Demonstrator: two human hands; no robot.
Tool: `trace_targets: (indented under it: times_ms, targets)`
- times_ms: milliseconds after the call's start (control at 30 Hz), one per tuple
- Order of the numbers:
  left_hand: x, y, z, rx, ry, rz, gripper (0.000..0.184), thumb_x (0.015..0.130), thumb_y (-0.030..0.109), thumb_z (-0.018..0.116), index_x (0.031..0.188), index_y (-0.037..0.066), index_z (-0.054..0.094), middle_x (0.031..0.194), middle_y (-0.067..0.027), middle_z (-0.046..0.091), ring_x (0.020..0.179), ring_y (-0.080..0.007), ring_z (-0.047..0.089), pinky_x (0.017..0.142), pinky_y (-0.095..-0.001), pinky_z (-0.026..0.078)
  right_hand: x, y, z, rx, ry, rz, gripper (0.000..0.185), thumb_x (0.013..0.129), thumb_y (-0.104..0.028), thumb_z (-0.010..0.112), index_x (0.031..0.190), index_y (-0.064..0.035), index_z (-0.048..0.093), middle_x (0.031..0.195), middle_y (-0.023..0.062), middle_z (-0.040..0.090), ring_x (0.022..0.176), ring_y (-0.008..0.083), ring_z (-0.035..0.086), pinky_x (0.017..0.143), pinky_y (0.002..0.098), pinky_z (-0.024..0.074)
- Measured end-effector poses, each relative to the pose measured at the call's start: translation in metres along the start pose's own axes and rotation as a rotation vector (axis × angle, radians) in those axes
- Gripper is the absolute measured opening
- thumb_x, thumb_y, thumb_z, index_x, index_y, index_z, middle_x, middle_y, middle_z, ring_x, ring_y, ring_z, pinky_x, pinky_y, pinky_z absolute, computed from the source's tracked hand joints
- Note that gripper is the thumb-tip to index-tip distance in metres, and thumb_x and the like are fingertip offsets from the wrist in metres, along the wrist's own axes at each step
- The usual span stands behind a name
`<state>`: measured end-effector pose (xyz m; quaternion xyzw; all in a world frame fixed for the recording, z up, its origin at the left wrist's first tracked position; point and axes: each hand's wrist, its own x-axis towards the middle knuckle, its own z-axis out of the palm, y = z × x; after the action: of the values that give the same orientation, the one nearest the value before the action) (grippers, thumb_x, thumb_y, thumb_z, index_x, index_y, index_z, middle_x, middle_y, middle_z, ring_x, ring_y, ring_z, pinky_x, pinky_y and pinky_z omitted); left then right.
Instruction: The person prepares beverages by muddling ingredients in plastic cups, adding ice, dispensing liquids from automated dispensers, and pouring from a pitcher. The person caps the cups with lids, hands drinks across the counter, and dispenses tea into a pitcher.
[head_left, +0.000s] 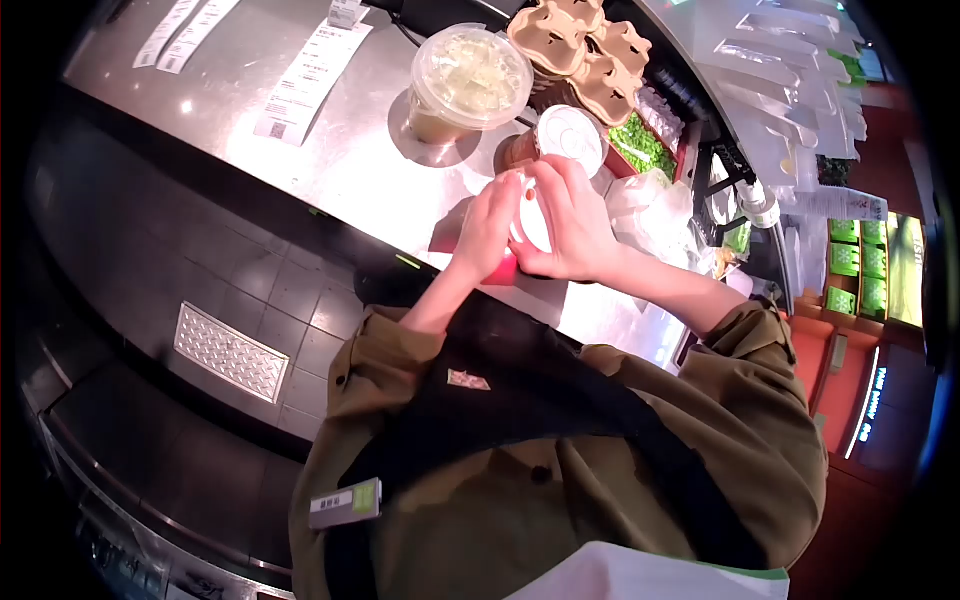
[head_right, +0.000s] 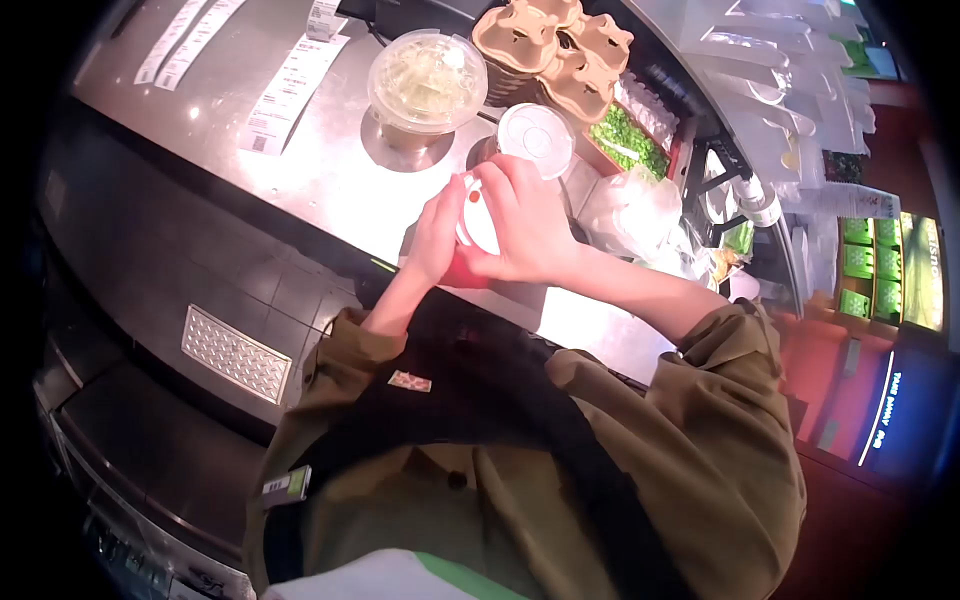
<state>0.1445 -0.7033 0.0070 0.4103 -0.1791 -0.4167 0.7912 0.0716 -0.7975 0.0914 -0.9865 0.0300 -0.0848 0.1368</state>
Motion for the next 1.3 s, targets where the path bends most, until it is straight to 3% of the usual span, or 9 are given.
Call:
trace_targets:
  times_ms: [233, 367, 500, 667, 700, 800, 967, 1133, 1300]
  targets:
    - [-0.006, 0.008, 0.007, 0.160, 0.083, 0.102, 0.034, 0.092, 0.023, 0.034, 0.103, -0.003, 0.051, 0.090, -0.0124, 0.055, 0.084, -0.0208, 0.054, 0.076, -0.0313, 0.041, 0.001, 0.014, 0.004, 0.090, 0.032, -0.124, 0.074, 0.055, -0.036, 0.067, 0.112, 0.0024, 0.041, 0.107, 0.0203, 0.043, 0.096, 0.0357, 0.045, 0.077, 0.0419, 0.0406]
    - [-0.004, -0.005, 0.000, 0.361, 0.021, 0.210, 0.035, 0.092, 0.022, 0.031, 0.108, -0.003, 0.050, 0.101, -0.0129, 0.055, 0.089, -0.0202, 0.054, 0.080, -0.0301, 0.041, 0.005, 0.014, -0.015, 0.169, 0.055, -0.217, 0.055, 0.070, -0.033, 0.064, 0.110, 0.0003, 0.045, 0.112, 0.0185, 0.043, 0.104, 0.0315, 0.045, 0.085, 0.0393, 0.0382]
    - [0.003, 0.012, 0.009, 0.025, 0.127, 0.006, 0.047, 0.092, 0.031, 0.032, 0.122, -0.005, 0.039, 0.119, -0.0130, 0.046, 0.110, -0.0193, 0.043, 0.092, -0.0298, 0.032, -0.020, 0.132, -0.075, 0.227, 0.485, 0.500, 0.027, 0.074, -0.019, 0.061, 0.096, -0.0033, 0.057, 0.088, 0.0131, 0.059, 0.081, 0.0246, 0.058, 0.073, 0.0341, 0.0455]
    - [-0.033, -0.010, 0.029, 0.739, 0.223, 0.797, 0.075, 0.070, 0.043, 0.066, 0.122, 0.004, 0.028, 0.125, -0.0217, 0.027, 0.116, -0.0357, 0.032, 0.094, -0.0458, 0.030, -0.096, 0.358, -0.053, -0.111, -0.302, 0.819, 0.021, 0.059, -0.009, 0.064, 0.080, -0.0063, 0.066, 0.073, 0.0104, 0.064, 0.068, 0.0226, 0.061, 0.063, 0.0300, 0.0484]
    - [-0.027, -0.011, 0.038, 0.763, 0.217, 0.908, 0.076, 0.065, 0.037, 0.074, 0.119, 0.005, 0.030, 0.122, -0.0232, 0.028, 0.115, -0.0377, 0.031, 0.091, -0.0482, 0.031, -0.095, 0.364, -0.046, -0.245, -0.415, 0.776, 0.019, 0.057, -0.009, 0.066, 0.076, -0.0063, 0.066, 0.073, 0.0102, 0.064, 0.071, 0.0234, 0.061, 0.065, 0.0312, 0.0482]
    - [-0.037, -0.006, 0.025, 1.017, 0.300, 0.580, 0.074, 0.058, 0.023, 0.079, 0.115, 0.008, 0.035, 0.119, -0.0228, 0.029, 0.115, -0.0380, 0.031, 0.091, -0.0466, 0.034, -0.093, 0.368, -0.035, -0.318, -0.360, 0.710, 0.017, 0.058, -0.010, 0.066, 0.074, -0.0072, 0.067, 0.073, 0.0124, 0.064, 0.071, 0.0240, 0.062, 0.066, 0.0338, 0.0478]
    - [-0.041, 0.040, 0.006, 0.908, -0.068, 0.458, 0.047, 0.074, 0.002, 0.055, 0.120, 0.004, 0.043, 0.139, -0.0210, 0.016, 0.124, -0.0342, 0.027, 0.100, -0.0413, 0.026, -0.109, 0.368, -0.015, -0.412, -0.229, 0.783, 0.013, 0.064, -0.003, 0.057, 0.076, 0.0012, 0.058, 0.075, 0.0215, 0.059, 0.074, 0.0344, 0.060, 0.066, 0.0410, 0.0469]
    - [-0.060, 0.018, 0.024, 1.112, 0.410, 0.645, 0.047, 0.070, 0.011, 0.063, 0.115, 0.008, 0.048, 0.128, -0.0226, 0.022, 0.117, -0.0393, 0.029, 0.095, -0.0479, 0.028, -0.107, 0.349, -0.050, -0.457, -0.144, 0.787, 0.018, 0.073, -0.009, 0.049, 0.083, -0.0007, 0.061, 0.086, 0.0241, 0.059, 0.080, 0.0368, 0.059, 0.074, 0.0426, 0.0474]
    - [-0.033, 0.000, 0.014, 1.112, 0.332, 0.744, 0.067, 0.063, 0.013, 0.071, 0.120, 0.010, 0.035, 0.128, -0.0239, 0.022, 0.114, -0.0401, 0.033, 0.091, -0.0471, 0.033, -0.080, 0.257, -0.111, -0.099, 0.314, 0.773, 0.017, 0.070, -0.012, 0.054, 0.080, 0.0001, 0.061, 0.067, 0.0139, 0.062, 0.061, 0.0213, 0.062, 0.059, 0.0300, 0.0477]
